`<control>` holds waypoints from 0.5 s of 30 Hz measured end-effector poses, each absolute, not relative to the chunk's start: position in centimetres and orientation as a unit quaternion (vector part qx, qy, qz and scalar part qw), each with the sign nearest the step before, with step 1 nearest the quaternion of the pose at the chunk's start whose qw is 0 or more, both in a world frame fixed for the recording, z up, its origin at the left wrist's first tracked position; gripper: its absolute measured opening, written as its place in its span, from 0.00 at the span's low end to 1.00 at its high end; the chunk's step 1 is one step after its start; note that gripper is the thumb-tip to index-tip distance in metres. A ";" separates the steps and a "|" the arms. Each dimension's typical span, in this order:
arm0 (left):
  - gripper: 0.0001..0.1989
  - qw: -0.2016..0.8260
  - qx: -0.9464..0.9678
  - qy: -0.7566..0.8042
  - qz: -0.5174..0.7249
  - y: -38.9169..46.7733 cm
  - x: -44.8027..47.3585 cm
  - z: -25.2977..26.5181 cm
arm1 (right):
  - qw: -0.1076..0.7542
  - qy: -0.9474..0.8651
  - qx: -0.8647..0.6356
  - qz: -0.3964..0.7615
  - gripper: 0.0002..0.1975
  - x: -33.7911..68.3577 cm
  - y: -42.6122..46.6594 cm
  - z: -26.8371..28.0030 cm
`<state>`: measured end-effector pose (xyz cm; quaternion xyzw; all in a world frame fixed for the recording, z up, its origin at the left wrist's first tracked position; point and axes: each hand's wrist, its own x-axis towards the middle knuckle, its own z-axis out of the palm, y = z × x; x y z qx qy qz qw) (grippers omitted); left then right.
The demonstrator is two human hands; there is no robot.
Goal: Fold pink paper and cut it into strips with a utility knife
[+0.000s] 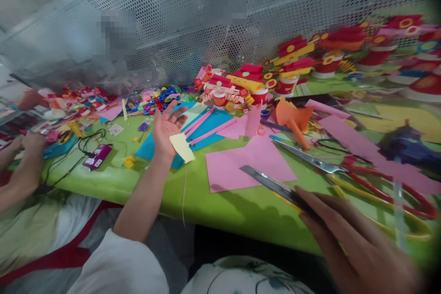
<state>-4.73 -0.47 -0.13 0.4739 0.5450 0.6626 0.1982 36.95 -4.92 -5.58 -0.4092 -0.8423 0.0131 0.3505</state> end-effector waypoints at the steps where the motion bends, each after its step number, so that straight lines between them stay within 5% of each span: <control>1: 0.41 0.141 0.489 0.568 0.647 -0.5 -4.9 -0.4 | 0.350 -0.854 -0.384 0.017 0.25 36.1 -4.9 -5.3; 8: 0.20 -0.061 0.560 0.711 0.422 -1.2 -6.0 -1.2 | 0.383 -0.848 -0.366 0.007 0.31 33.8 -3.4 -6.0; 15: 0.13 0.020 0.596 0.710 0.375 -2.1 -6.6 -0.5 | 0.383 -0.816 -0.432 -0.030 0.35 34.0 -2.5 -7.3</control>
